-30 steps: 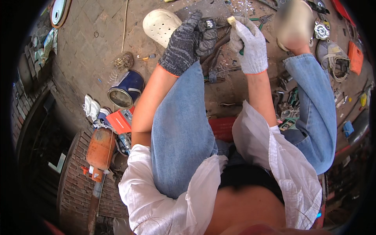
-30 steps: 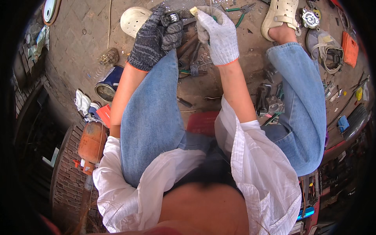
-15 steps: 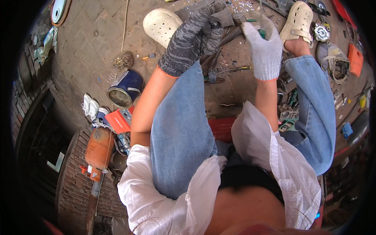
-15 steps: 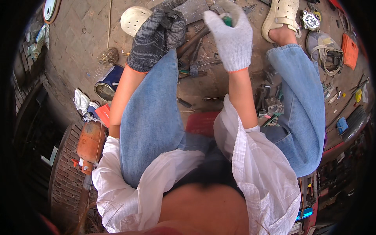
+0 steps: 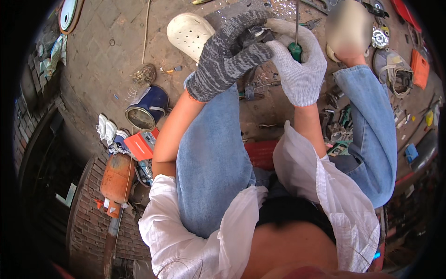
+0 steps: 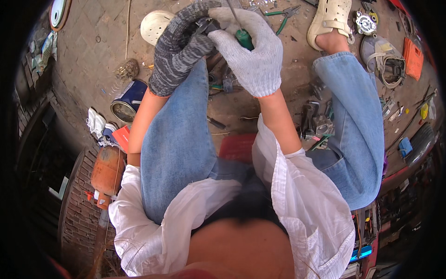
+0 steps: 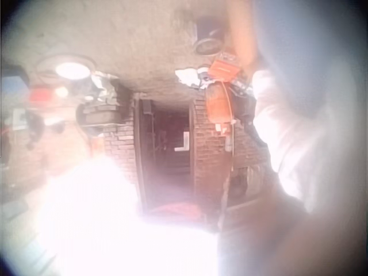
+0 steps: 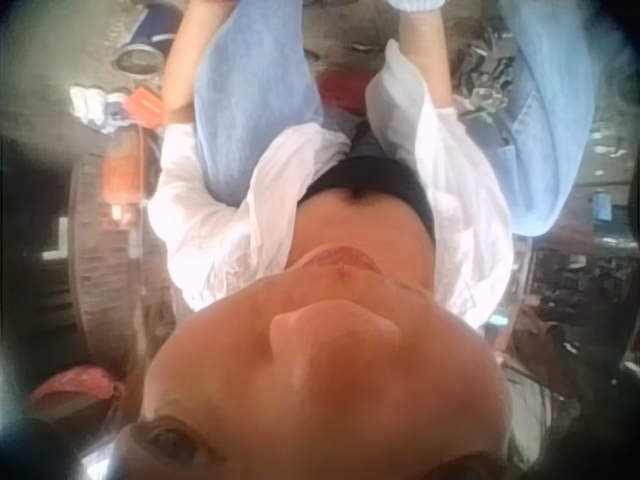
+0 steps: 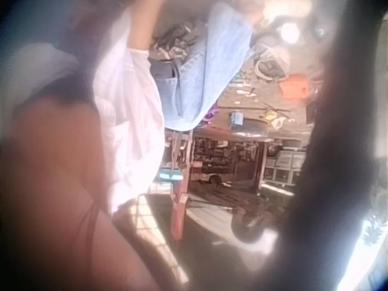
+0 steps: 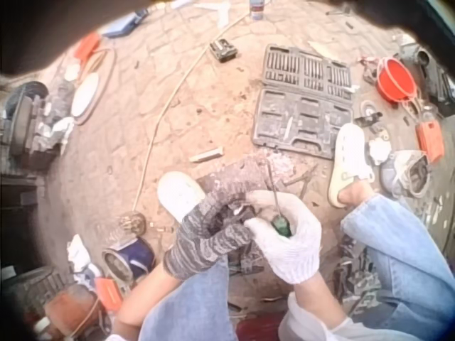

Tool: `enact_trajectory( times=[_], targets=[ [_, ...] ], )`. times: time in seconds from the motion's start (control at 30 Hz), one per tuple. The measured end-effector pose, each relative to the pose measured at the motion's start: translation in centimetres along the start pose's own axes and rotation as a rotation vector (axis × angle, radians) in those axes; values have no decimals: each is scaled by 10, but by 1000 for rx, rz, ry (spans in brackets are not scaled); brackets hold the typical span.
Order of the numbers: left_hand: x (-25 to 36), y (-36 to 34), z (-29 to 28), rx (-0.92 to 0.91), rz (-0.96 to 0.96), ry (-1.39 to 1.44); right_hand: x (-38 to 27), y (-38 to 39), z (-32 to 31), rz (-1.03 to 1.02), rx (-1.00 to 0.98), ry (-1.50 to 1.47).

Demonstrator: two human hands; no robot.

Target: The person sits on the floor and uses a hammer, screwdriver, and pliers to work on a small mechanical part. They repeatedly strike the part with a hammer, adjust it with a screwdriver, and grip it with pliers.

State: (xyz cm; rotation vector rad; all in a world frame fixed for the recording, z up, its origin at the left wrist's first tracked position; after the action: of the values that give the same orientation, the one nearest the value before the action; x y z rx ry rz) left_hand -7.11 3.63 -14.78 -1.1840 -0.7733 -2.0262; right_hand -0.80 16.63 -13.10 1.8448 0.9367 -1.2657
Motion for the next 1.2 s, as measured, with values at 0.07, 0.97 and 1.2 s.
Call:
enact_trajectory(
  times=[0.07, 0.97, 1.2],
  targets=[
    [18, -3, 3, -31, 20, -269, 3, 1, 1, -22, 83, 83],
    [19, -5, -3, -100, 214, -671, 19, -2, -10, 376, -249, -355],
    [19, -5, -5, -108, 283, -868, 12, 1, -8, 410, -280, -318]
  ],
)
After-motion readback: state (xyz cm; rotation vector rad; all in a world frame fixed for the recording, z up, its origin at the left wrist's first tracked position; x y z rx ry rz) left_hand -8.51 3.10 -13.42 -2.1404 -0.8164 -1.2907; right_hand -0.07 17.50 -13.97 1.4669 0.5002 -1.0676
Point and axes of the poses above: each hand's wrist, its own y-axis away from the middle knuckle, its own z-axis out of the palm, x = y × z, the point moved 1 cm from there along -y, towards the middle knuckle, and after that the axes turned 10 degrees about y, right-handed, at the moved point
